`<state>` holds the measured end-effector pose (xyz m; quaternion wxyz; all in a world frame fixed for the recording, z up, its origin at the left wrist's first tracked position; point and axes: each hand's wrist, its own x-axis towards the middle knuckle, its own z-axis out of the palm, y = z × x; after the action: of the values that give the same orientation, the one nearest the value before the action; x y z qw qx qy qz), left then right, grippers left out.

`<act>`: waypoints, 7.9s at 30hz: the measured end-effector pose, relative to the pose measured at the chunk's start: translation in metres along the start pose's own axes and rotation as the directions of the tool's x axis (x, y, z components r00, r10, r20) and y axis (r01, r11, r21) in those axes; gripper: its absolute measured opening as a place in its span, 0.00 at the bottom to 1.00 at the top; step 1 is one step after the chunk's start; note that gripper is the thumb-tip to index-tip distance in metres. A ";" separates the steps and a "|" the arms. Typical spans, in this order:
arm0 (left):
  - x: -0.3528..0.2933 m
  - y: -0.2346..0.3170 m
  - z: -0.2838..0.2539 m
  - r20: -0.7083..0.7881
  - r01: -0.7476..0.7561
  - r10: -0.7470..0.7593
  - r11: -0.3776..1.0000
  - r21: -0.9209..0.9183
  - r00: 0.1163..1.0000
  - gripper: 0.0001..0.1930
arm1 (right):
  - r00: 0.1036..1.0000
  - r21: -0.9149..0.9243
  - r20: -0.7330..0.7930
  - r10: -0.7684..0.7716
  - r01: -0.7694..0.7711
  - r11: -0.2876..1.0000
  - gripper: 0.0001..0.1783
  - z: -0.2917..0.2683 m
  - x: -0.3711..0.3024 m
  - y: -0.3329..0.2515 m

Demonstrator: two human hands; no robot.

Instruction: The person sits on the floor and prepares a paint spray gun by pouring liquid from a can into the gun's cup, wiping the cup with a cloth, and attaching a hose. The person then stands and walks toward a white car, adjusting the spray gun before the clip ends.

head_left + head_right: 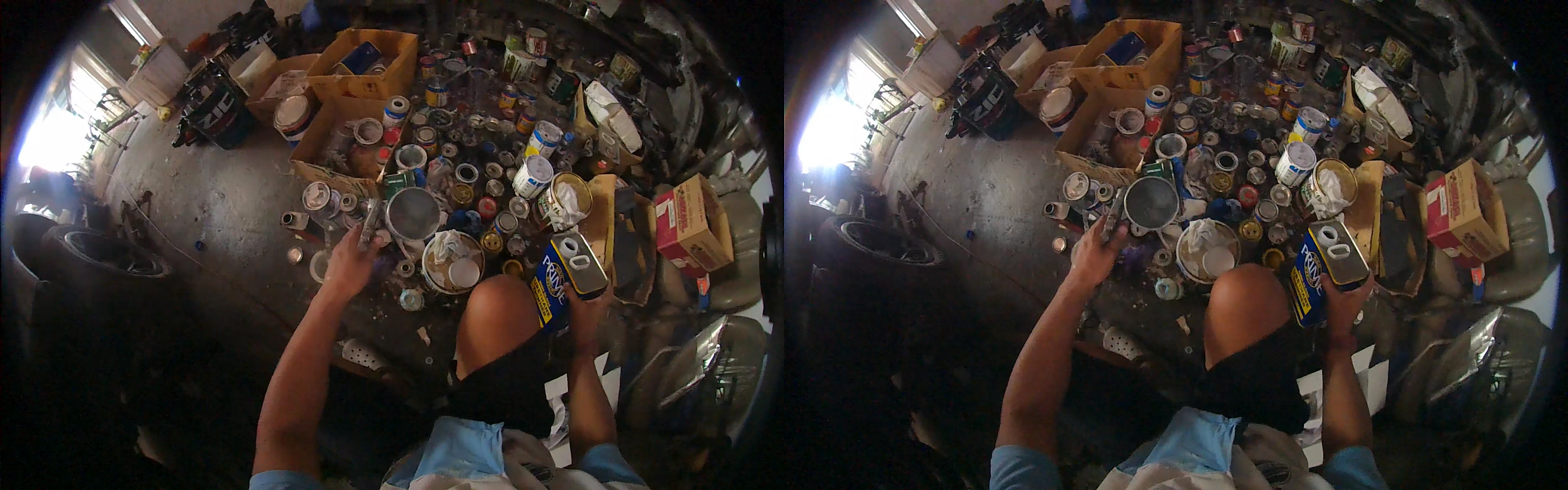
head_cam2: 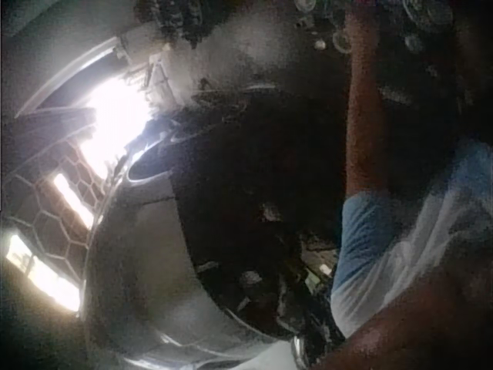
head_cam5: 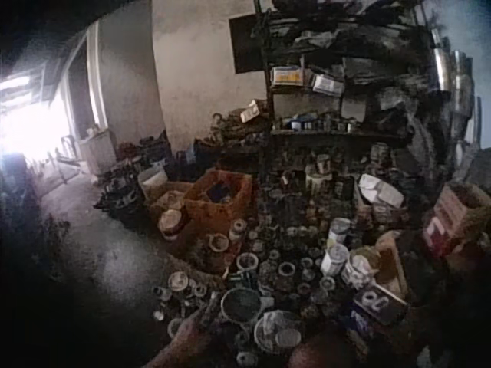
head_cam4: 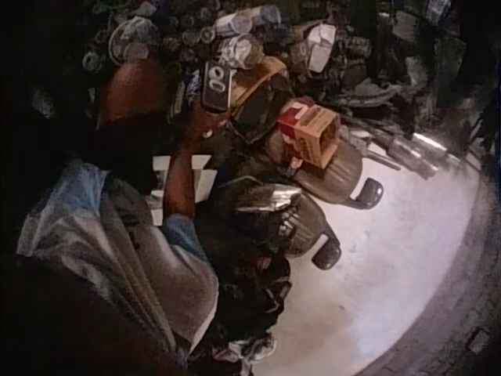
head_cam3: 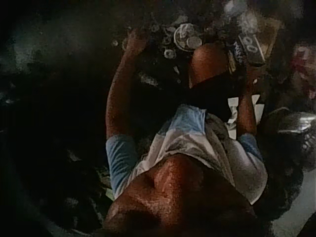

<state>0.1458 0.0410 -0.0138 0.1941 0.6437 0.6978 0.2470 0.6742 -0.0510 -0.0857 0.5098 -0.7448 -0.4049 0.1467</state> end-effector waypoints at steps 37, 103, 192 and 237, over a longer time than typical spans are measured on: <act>-0.055 -0.206 -0.183 -0.783 0.258 -0.370 0.927 -0.274 0.500 0.28 | 0.991 -0.228 -0.092 0.098 -0.117 0.967 0.74 0.028 -0.075 0.030; 0.080 0.008 -0.005 0.260 0.128 0.006 0.860 -0.495 0.965 0.30 | 0.995 0.175 0.022 -0.094 0.089 0.981 0.67 -0.011 0.012 -0.081; -0.037 -0.086 -0.099 0.216 0.500 -0.451 0.769 -0.398 0.866 0.44 | 0.955 -0.581 0.126 0.268 -0.147 0.800 0.32 0.140 0.251 0.055; -0.070 -0.031 -0.110 -0.310 -0.113 0.071 0.986 -0.120 0.948 0.37 | 0.342 0.474 0.554 -0.759 0.620 0.625 0.14 0.148 -0.111 -0.394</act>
<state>0.0635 -0.0407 0.0527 0.1157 0.6150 0.6701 0.3991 0.3324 0.0204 0.1744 0.3875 -0.3321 -0.8291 0.2282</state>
